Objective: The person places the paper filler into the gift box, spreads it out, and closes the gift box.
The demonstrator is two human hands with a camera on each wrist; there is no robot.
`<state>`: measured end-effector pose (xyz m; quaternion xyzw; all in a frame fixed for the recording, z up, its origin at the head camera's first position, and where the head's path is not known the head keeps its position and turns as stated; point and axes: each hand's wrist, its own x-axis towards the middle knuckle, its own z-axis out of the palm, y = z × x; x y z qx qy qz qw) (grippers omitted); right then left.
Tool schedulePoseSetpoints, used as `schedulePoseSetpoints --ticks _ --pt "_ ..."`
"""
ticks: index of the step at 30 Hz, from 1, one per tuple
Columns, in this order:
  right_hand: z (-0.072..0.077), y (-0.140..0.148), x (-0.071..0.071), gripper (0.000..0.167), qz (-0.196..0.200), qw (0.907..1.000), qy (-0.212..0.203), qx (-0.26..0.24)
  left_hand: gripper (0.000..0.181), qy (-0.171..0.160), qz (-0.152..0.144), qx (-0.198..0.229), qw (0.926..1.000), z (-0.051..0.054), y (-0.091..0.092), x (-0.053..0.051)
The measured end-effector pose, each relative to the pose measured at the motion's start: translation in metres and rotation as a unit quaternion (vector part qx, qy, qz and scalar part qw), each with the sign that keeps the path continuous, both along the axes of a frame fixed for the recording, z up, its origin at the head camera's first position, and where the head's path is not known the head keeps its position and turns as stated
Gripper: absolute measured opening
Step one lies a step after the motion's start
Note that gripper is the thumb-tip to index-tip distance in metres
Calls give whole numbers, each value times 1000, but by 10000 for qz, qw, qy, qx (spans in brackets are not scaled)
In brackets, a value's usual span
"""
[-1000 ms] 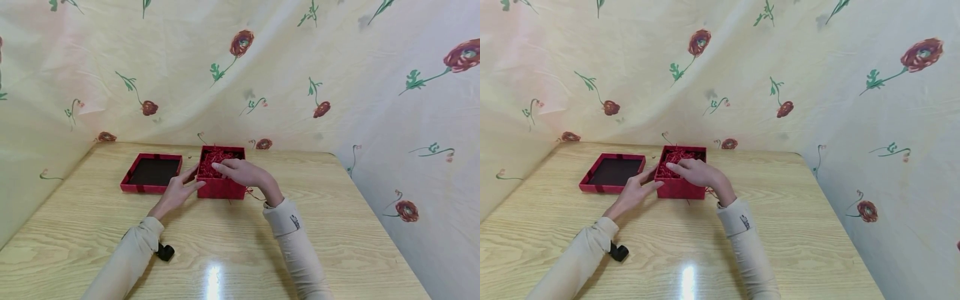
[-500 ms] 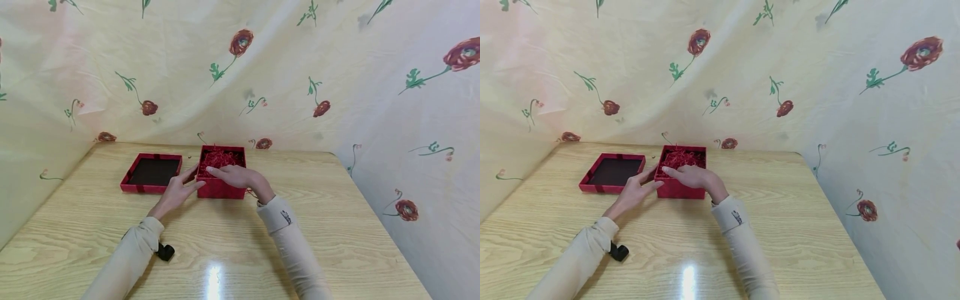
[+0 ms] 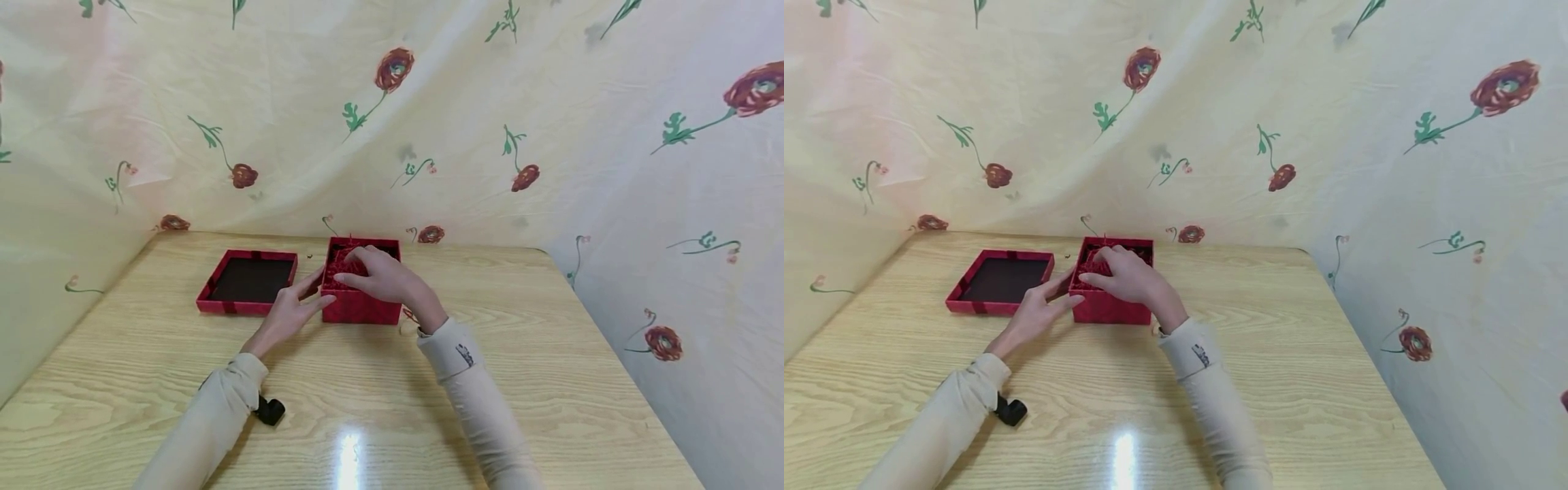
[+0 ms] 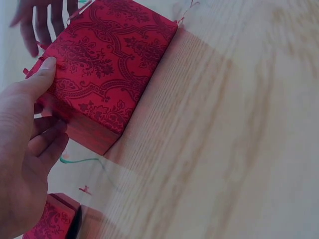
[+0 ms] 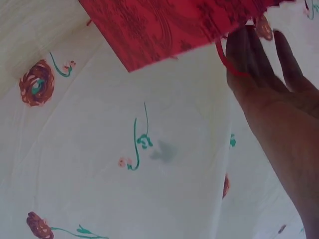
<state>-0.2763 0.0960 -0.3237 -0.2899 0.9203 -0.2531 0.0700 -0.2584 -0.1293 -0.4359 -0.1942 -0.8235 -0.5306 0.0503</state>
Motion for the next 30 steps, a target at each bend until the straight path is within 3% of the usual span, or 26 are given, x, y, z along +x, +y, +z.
schedulePoseSetpoints --ticks 3,9,16,23,30 --pt "-8 -6 -4 55 -95 9997 123 172 70 -12 -15 27 10000 0 0 0" --pt "-21 -14 -13 55 -75 9991 -102 412 69 57 -75 73 9999 -1 0 0" --pt "-25 -16 -27 49 -4 9991 -349 252 69 87 -63 95 9999 -1 0 -1" --pt "-26 -17 -36 62 -241 9959 -845 201 70 130 -23 1 9999 -2 -1 -3" --pt "-38 -18 -46 70 -309 9938 -936 520 69 101 -51 80 9999 -4 -1 -2"
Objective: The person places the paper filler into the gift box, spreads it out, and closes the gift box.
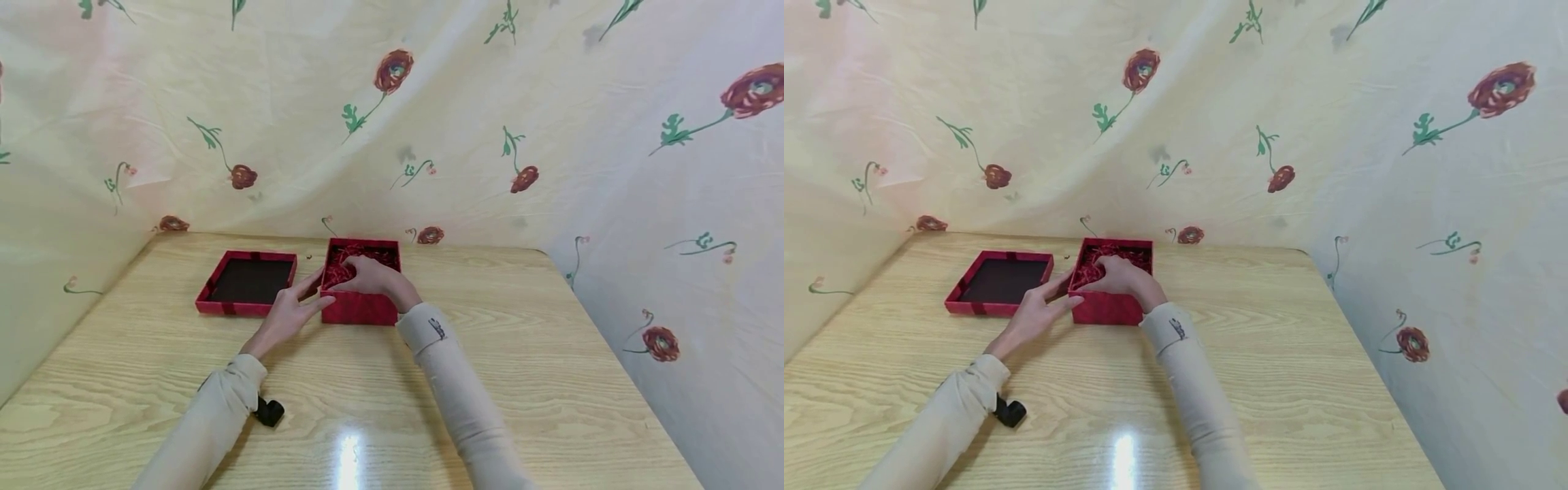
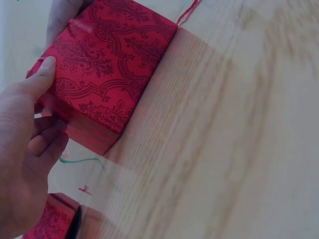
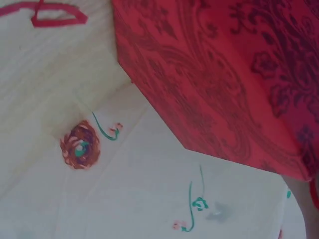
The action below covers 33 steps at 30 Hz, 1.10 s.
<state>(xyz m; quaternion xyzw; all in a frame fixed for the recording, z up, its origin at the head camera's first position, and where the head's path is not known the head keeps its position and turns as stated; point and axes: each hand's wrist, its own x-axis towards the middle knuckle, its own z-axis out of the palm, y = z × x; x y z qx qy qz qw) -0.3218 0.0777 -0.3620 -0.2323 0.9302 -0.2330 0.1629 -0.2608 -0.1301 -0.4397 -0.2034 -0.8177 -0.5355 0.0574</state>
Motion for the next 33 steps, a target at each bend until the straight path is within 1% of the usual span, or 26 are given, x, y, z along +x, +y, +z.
schedulePoseSetpoints --ticks 3,8,12,16,18,21,24,33 --pt "-2 -1 -3 74 -61 9999 -52 126 70 -16 -7 0 10000 -1 -1 0" --pt "-5 -1 -10 71 47 9996 -49 271 70 -80 -13 -28 10000 0 -1 -2" --pt "-12 0 -18 62 197 9994 99 248 70 -109 12 -35 9999 0 0 -1" --pt "-20 0 -24 60 262 9989 305 256 70 -116 63 -19 9999 0 1 0" --pt "-21 -1 -26 61 287 9987 329 279 69 -100 105 -20 9999 0 1 1" --pt "-22 -3 -28 66 255 9985 277 396 70 -92 152 -15 9998 0 1 1" --pt "-22 -4 -29 72 194 9982 178 541 70 -96 128 -34 9999 0 1 2" --pt "-18 -6 -27 81 55 9979 -24 647 70 -47 84 -60 9999 0 1 0"
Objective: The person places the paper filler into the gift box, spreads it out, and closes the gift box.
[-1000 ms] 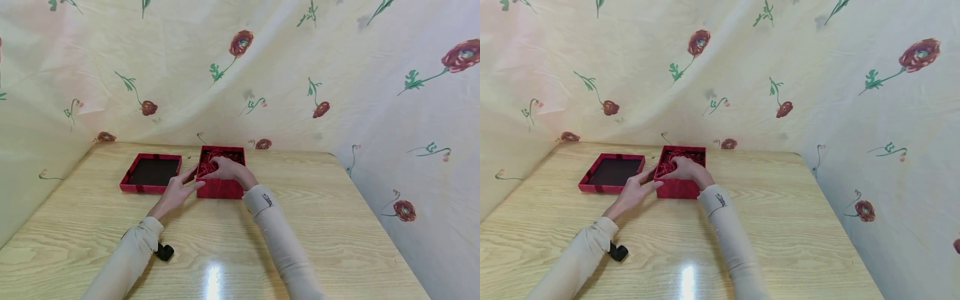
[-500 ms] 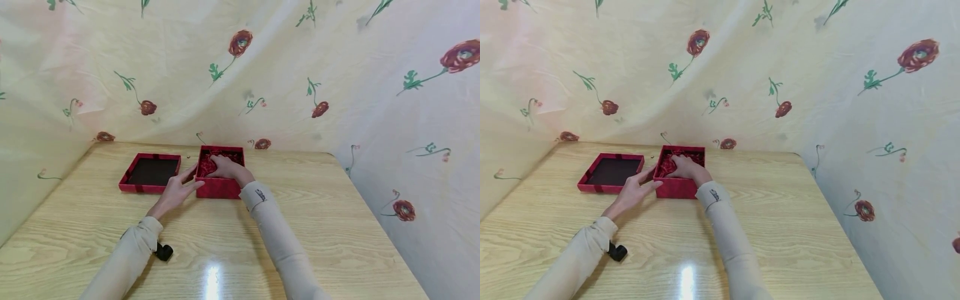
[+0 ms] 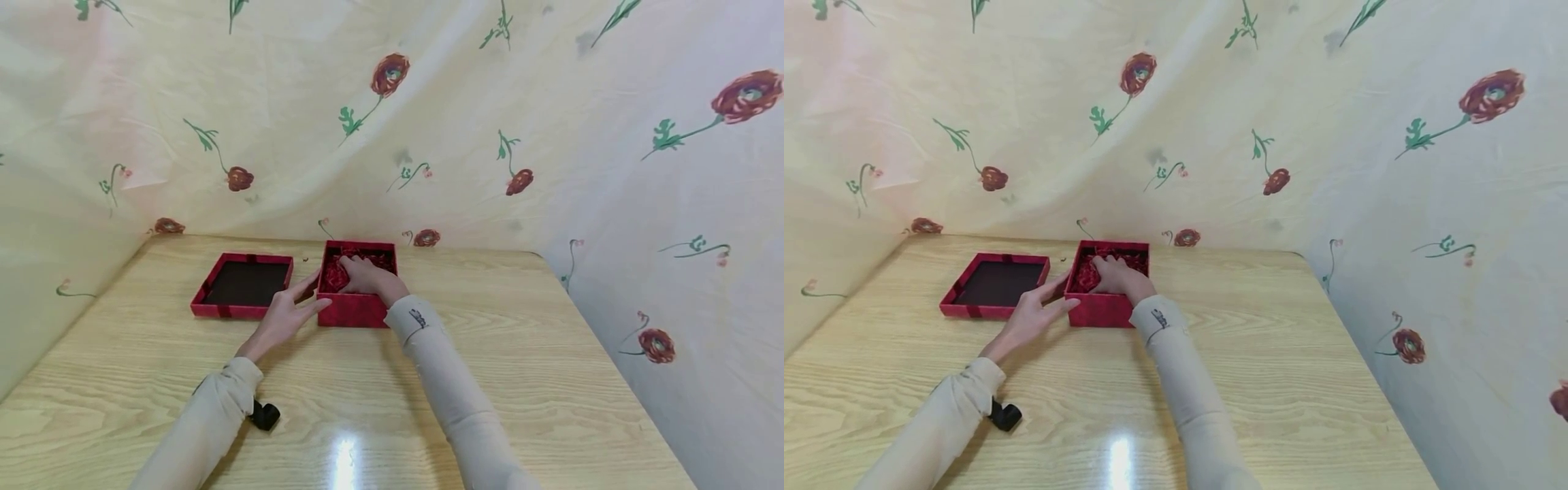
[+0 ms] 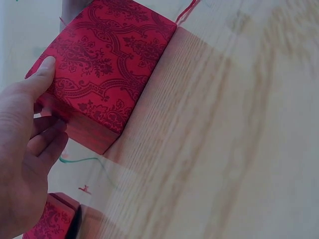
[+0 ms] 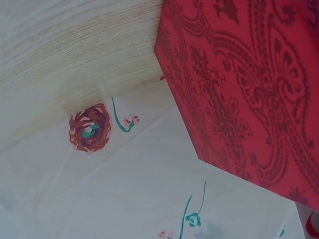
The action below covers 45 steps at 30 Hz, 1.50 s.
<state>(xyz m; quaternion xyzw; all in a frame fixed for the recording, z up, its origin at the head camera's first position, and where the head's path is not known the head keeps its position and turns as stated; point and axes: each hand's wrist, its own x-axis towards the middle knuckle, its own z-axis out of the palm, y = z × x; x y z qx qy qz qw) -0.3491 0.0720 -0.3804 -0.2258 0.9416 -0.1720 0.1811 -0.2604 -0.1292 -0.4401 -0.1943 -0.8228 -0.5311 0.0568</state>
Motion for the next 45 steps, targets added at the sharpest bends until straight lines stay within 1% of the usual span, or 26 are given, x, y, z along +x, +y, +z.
schedulePoseSetpoints --ticks 7,12,15,20,21,28,29,30,33,36,37,41,45 --pt "4 -1 3 80 -47 10000 -24 82 71 35 17 -41 10000 1 -1 -2" --pt "7 0 6 79 -65 9998 -115 142 71 -28 25 -93 9999 1 -1 -1" --pt "10 0 9 77 58 9997 -143 203 71 -58 -3 -66 10000 1 0 -1" --pt "21 2 12 68 375 9990 -149 169 69 -62 -51 47 10000 0 -1 0" --pt "23 3 12 66 408 9989 -175 128 68 -70 -60 56 9999 0 -1 -1" --pt "37 11 20 70 312 9990 -279 -168 67 -92 -78 40 9999 -2 -2 -1" --pt "39 12 22 68 321 9989 -264 -225 67 -84 -83 46 9999 -1 -2 -1" --pt "41 14 23 66 327 9988 -235 -284 67 -110 -85 48 9999 3 -1 2" --pt "47 19 29 60 351 9982 -152 -454 67 -142 -87 60 9998 4 -1 2" --pt "53 27 35 59 341 9980 -110 -514 68 -158 -83 24 9998 4 0 1" --pt "54 29 37 60 329 9981 -128 -507 68 -133 -77 25 9999 0 -1 -1" --pt "55 34 40 61 278 9985 -232 -400 70 -83 -42 7 10000 -1 -2 -1" --pt "51 34 38 63 200 9990 -316 -264 70 -86 -26 -47 9999 -1 -3 0"
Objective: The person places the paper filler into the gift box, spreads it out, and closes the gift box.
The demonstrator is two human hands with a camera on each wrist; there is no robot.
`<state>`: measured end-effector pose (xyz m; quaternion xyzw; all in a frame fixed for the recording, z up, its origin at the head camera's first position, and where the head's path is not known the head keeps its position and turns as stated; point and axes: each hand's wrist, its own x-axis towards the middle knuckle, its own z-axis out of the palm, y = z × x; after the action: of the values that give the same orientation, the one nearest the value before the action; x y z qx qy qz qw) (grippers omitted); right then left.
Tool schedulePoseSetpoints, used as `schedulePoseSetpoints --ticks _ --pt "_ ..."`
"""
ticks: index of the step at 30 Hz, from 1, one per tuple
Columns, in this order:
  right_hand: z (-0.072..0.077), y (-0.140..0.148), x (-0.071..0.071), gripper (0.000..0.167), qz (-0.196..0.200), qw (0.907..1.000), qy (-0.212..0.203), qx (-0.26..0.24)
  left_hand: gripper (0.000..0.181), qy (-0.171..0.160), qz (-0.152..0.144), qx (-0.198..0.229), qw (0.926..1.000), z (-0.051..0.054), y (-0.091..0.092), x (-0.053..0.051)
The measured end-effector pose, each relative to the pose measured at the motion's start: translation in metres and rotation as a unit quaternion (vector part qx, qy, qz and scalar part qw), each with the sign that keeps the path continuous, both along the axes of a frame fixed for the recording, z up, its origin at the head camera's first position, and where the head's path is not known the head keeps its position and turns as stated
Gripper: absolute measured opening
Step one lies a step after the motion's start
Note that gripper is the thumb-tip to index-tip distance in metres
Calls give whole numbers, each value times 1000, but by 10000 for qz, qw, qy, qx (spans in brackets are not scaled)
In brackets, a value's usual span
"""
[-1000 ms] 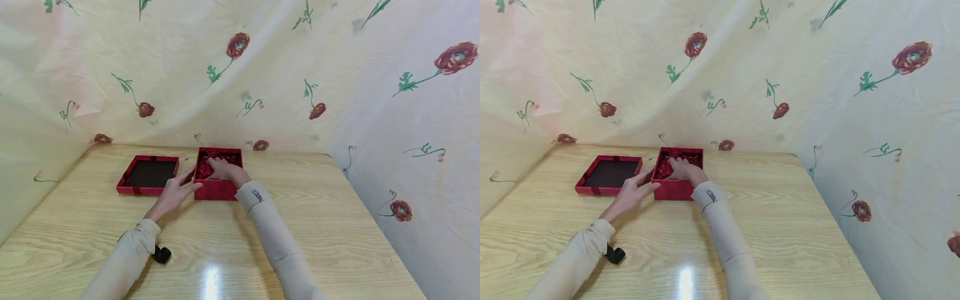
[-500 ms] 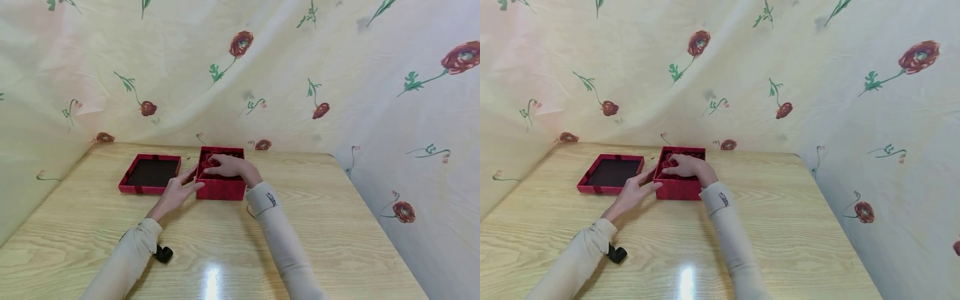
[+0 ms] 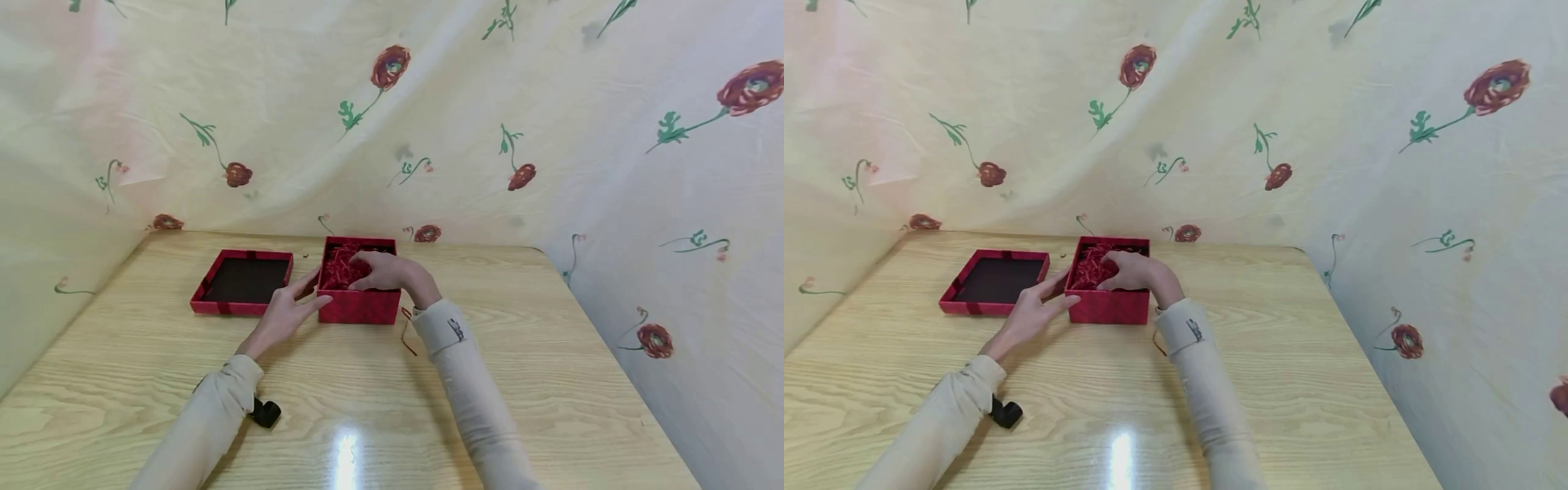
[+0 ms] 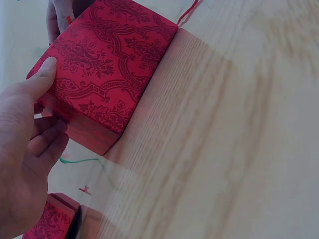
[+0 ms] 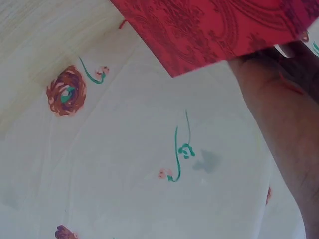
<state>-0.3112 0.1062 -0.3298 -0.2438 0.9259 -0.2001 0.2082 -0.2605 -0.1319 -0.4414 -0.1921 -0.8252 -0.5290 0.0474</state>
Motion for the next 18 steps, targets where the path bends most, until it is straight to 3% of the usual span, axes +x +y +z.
schedulePoseSetpoints --ticks 13,18 --pt "-18 -22 -16 71 -64 9941 391 1007 71 -66 36 -44 10000 0 -1 1" --pt "-23 -26 -18 68 -190 9928 487 1080 70 -61 -10 -33 10000 0 -1 0"
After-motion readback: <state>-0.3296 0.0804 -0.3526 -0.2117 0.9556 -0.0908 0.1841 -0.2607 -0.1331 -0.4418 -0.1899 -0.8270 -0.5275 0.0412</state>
